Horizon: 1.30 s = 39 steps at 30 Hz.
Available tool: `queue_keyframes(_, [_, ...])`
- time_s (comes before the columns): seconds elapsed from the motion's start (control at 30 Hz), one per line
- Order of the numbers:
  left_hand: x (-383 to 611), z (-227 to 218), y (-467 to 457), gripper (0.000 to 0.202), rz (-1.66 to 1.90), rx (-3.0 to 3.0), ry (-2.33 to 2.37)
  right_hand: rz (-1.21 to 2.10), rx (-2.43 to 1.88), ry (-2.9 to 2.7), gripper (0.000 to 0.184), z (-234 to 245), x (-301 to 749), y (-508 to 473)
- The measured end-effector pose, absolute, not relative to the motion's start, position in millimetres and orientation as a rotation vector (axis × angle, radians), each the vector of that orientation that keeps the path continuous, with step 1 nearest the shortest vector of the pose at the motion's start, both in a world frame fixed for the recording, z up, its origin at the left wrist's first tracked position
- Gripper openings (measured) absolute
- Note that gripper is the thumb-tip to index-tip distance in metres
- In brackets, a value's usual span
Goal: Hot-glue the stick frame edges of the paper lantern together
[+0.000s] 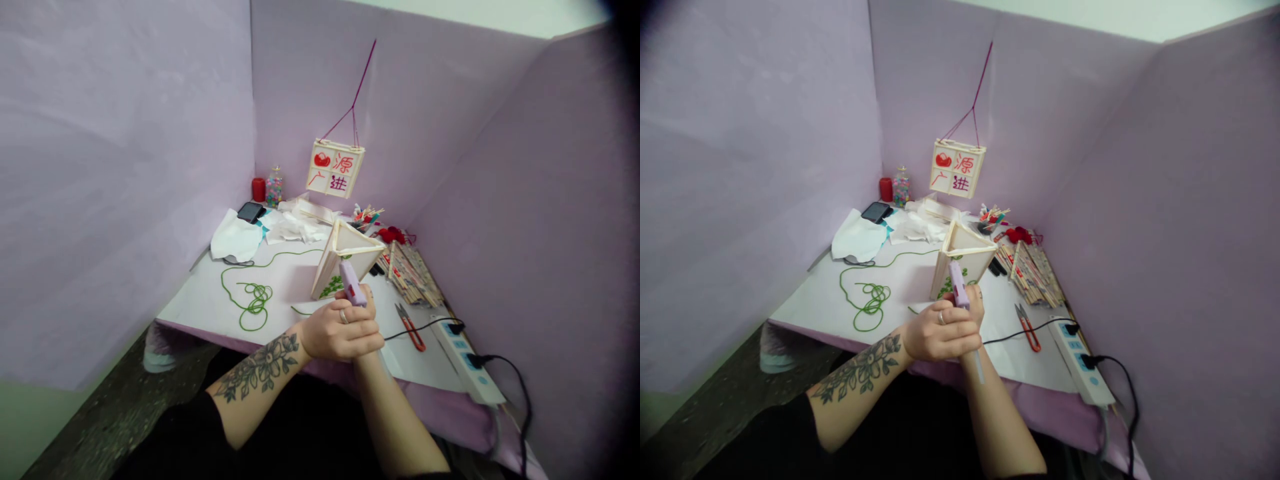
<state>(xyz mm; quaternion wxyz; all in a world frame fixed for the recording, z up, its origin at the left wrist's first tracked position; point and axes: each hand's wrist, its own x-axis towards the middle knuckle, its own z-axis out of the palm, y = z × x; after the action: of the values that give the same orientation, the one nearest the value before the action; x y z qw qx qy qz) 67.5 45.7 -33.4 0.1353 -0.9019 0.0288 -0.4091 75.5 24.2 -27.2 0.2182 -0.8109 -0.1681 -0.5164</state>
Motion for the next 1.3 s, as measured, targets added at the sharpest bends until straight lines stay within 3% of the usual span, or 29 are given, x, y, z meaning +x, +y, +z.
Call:
queue_keyframes(0.2, [68.6, -29.1, 46.8, 0.018, -1.324, -2.579, 0.104, -1.346, -2.409, -0.87, 0.015, -23.4, 77.6, 7.7])
queue_keyframes(0.5, [68.5, -33.4, 46.8, 0.018, -1.292, -2.59, 0.113, -1.46, -2.504, -0.906, 0.019, -20.2, 79.6, 0.9])
queue_keyframes(0.83, [69.1, -32.0, 43.8, 0.017, -1.339, -2.558, 0.101, -1.582, -2.269, -0.484, 0.018, -29.1, 81.4, 25.0])
queue_keyframes(1.17, [69.9, -31.6, 41.6, 0.018, -1.329, -2.528, 0.103, -1.544, -2.169, -0.392, 0.025, -27.7, 83.5, 26.2])
queue_keyframes(1.3, [69.1, -30.5, 42.7, 0.018, -1.266, -2.541, 0.088, -1.553, -2.127, -0.367, 0.02, -22.7, 81.5, 30.7])
